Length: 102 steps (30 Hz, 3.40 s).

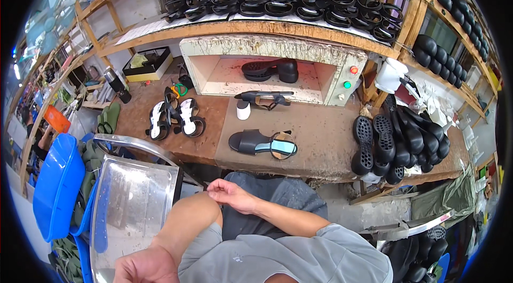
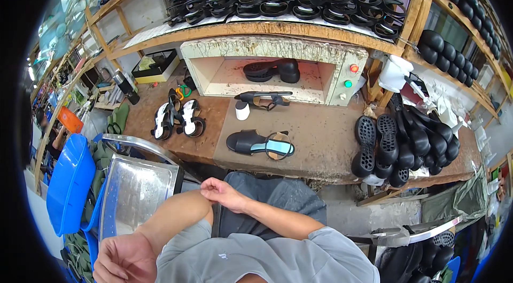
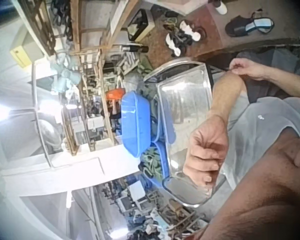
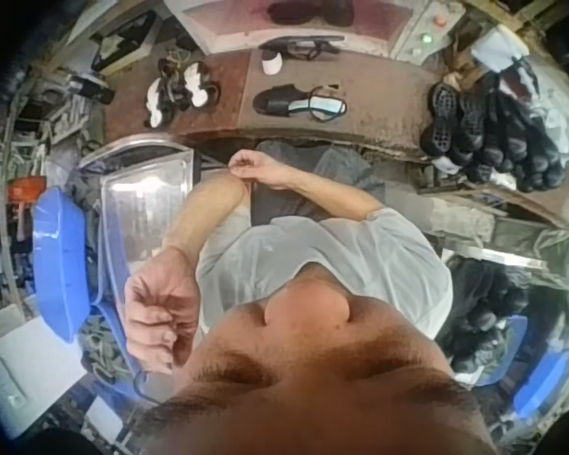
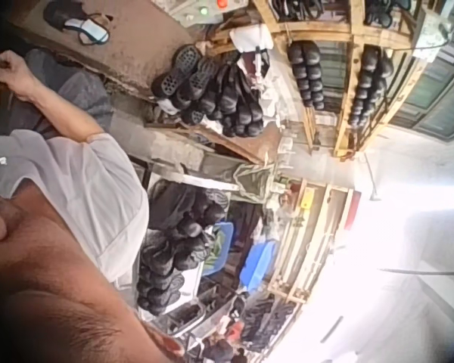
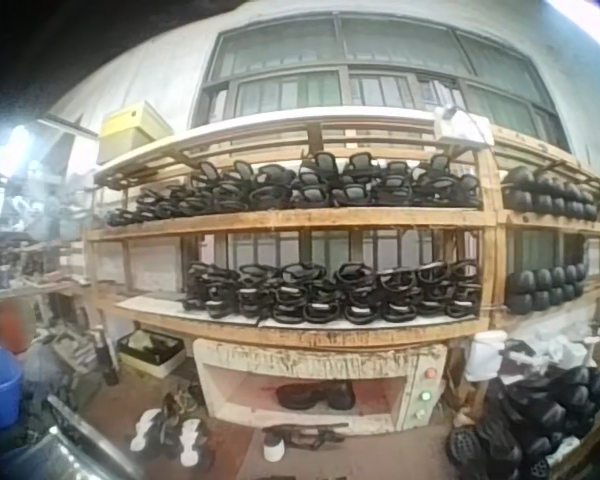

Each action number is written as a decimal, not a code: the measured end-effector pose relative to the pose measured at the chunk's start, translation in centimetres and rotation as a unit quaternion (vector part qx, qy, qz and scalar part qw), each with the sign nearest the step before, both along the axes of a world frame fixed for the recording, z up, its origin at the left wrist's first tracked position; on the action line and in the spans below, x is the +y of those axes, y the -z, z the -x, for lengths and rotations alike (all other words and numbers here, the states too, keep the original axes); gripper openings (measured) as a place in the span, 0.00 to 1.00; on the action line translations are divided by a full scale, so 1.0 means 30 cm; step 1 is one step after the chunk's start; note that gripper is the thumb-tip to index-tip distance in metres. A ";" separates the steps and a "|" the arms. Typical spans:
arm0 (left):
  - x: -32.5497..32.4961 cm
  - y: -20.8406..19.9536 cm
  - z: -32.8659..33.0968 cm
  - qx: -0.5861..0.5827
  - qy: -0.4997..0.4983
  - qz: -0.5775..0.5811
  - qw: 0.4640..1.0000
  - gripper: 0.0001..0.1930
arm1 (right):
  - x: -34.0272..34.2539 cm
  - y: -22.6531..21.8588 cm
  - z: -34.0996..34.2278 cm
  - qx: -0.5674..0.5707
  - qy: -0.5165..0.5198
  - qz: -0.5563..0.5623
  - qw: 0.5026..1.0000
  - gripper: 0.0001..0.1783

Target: The person sits at a workbench in a workshop and inspects a pair of black sandals. They pick up the sandals, rotate them to view the soles and straps, and press on the heel and toe areas to check the material. The person handles the sandals one at a time, examining the construction and fit before placing them back on the table.

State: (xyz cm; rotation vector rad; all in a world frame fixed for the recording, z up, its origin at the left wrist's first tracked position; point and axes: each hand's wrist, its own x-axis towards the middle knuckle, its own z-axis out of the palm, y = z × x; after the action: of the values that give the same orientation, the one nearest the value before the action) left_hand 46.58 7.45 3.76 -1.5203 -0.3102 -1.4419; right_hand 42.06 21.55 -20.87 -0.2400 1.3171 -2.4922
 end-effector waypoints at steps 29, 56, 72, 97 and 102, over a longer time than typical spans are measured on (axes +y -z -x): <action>0.367 1.024 0.950 -0.669 -0.187 0.434 0.573 0.10 | 1.592 0.107 0.265 -0.107 0.653 -0.395 0.637 0.22; 0.360 1.018 0.944 -0.670 -0.188 0.440 0.568 0.10 | 1.237 -0.016 0.363 0.050 0.568 -0.536 0.623 0.18; 0.370 0.991 0.933 -0.683 -0.181 0.439 0.555 0.09 | 1.321 -0.201 1.029 0.151 0.291 -0.818 0.472 0.47; 0.405 1.002 0.937 -0.677 -0.197 0.442 0.555 0.10 | 1.382 -0.134 0.953 0.234 0.479 -0.629 0.566 0.33; 0.342 1.013 0.926 -0.650 -0.121 0.488 0.569 0.12 | 1.143 -0.212 0.597 0.121 0.472 -0.669 0.562 0.41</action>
State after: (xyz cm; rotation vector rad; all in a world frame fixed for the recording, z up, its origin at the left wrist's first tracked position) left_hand 18.79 17.71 -26.62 -0.6245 -2.4367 -2.0075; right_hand 24.15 55.84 -14.50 0.6769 3.6067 -0.9826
